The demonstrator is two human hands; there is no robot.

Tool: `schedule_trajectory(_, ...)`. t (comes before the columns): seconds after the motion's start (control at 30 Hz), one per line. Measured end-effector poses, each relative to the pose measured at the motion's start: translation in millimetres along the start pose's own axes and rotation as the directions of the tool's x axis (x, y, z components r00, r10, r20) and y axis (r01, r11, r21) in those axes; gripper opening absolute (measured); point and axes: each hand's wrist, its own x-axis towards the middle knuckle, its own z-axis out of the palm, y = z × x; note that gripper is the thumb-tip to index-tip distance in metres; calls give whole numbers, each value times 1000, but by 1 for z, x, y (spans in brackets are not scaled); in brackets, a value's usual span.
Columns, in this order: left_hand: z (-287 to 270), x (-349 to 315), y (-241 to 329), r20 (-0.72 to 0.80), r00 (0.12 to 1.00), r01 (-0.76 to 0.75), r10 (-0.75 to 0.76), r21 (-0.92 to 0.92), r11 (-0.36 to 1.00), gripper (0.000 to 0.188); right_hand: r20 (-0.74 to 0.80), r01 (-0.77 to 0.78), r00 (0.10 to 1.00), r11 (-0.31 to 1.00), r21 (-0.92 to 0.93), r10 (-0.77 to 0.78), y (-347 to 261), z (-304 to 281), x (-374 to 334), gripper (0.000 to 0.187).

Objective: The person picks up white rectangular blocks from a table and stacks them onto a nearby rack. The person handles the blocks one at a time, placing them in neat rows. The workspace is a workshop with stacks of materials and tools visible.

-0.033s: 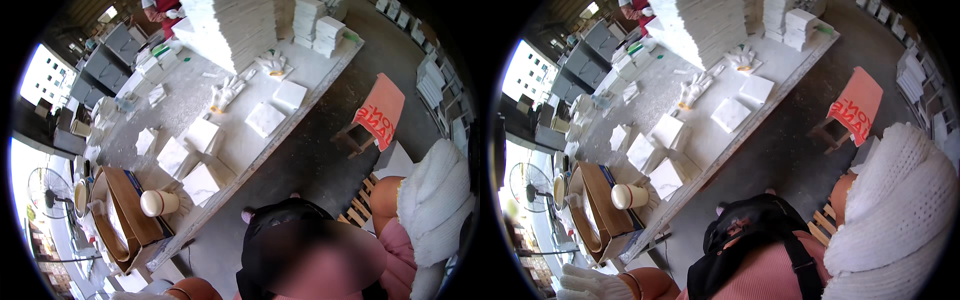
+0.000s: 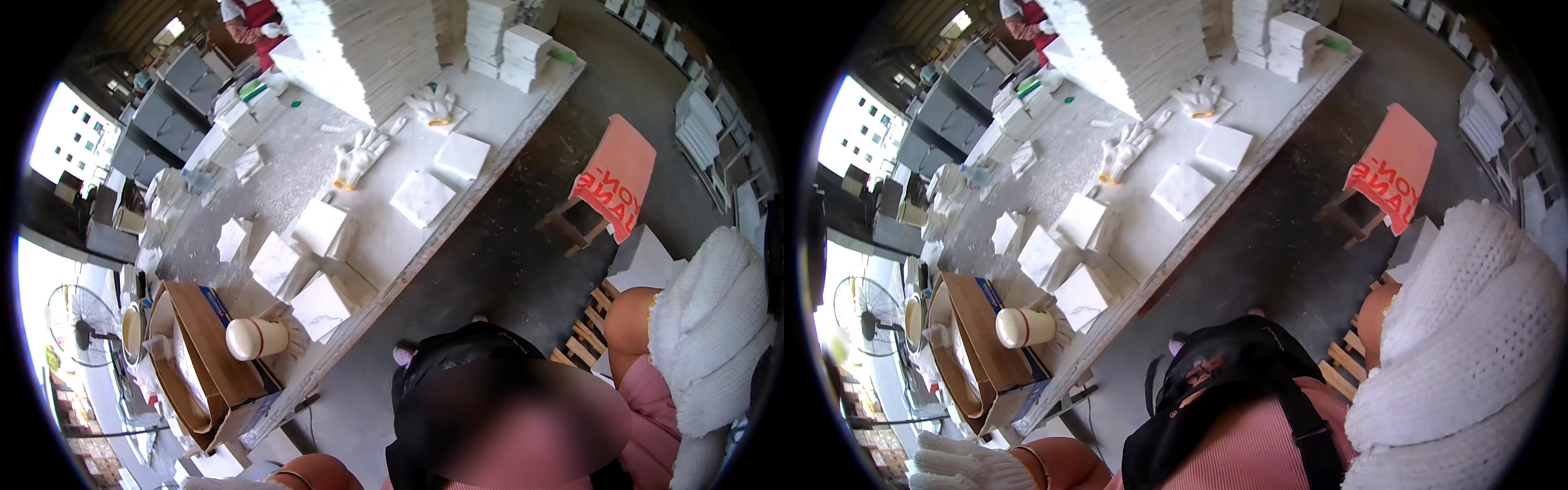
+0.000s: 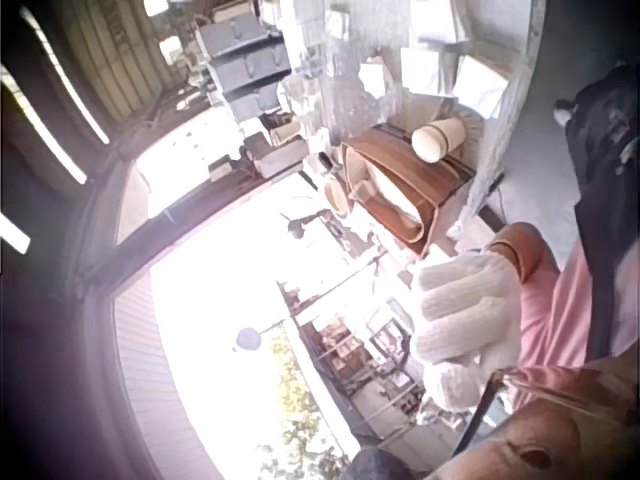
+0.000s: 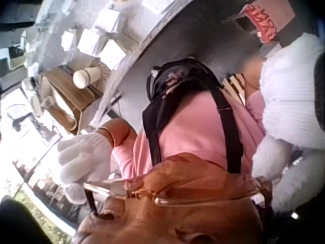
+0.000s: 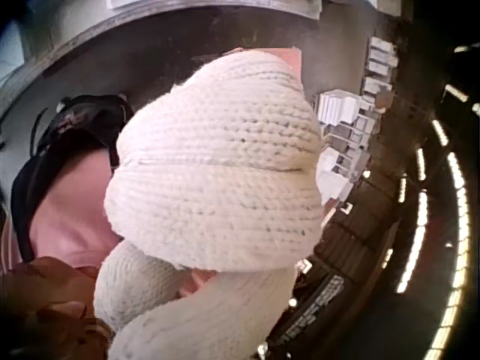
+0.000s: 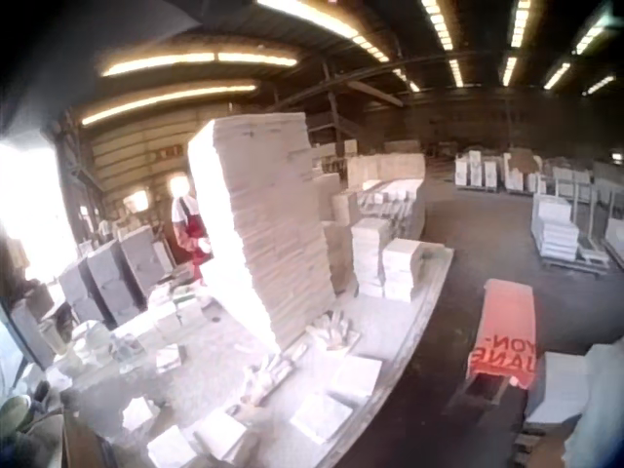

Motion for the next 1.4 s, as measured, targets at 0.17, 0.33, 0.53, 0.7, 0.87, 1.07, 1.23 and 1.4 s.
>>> schedule_trajectory(0.17, 62, 9, 1, 67, 997, -41, 43, -25, 999, 11, -74, -20, 997, 997, -70, 15, -50, -24, -51, 41)
schedule_trajectory(0.33, 115, 14, -12, 224, 974, -37, 39, -12, 999, 17, -135, -83, 989, 988, -134, 65, -79, -35, -84, 40)
schedule_trajectory(0.53, 135, 21, -48, 254, 962, -49, 103, -210, 976, 14, -216, -155, 970, 964, -216, 108, -94, -39, -100, 39)
schedule_trajectory(0.7, 152, 26, -104, 147, 975, -115, 165, -303, 946, 2, -285, -236, 946, 930, -282, 154, -84, -37, -93, 38)
schedule_trajectory(0.87, 201, 32, -143, 201, 980, 77, 6, -404, 912, 18, -398, -367, 896, 836, -409, 198, -76, -27, -82, 37)
schedule_trajectory(1.07, 152, 18, -245, 39, 914, 401, -404, -237, 885, 26, -535, -463, 827, 750, -472, 174, -35, -30, -102, 36)
schedule_trajectory(1.23, 272, -5, -262, 385, 888, 353, -250, -223, 909, 33, -696, -652, 699, 549, -523, 167, -33, -42, -123, 35)
schedule_trajectory(1.4, 382, -27, -235, 789, 580, 479, -202, -130, 868, 19, -963, -934, 265, 265, -241, 58, -4, -68, -200, 34)
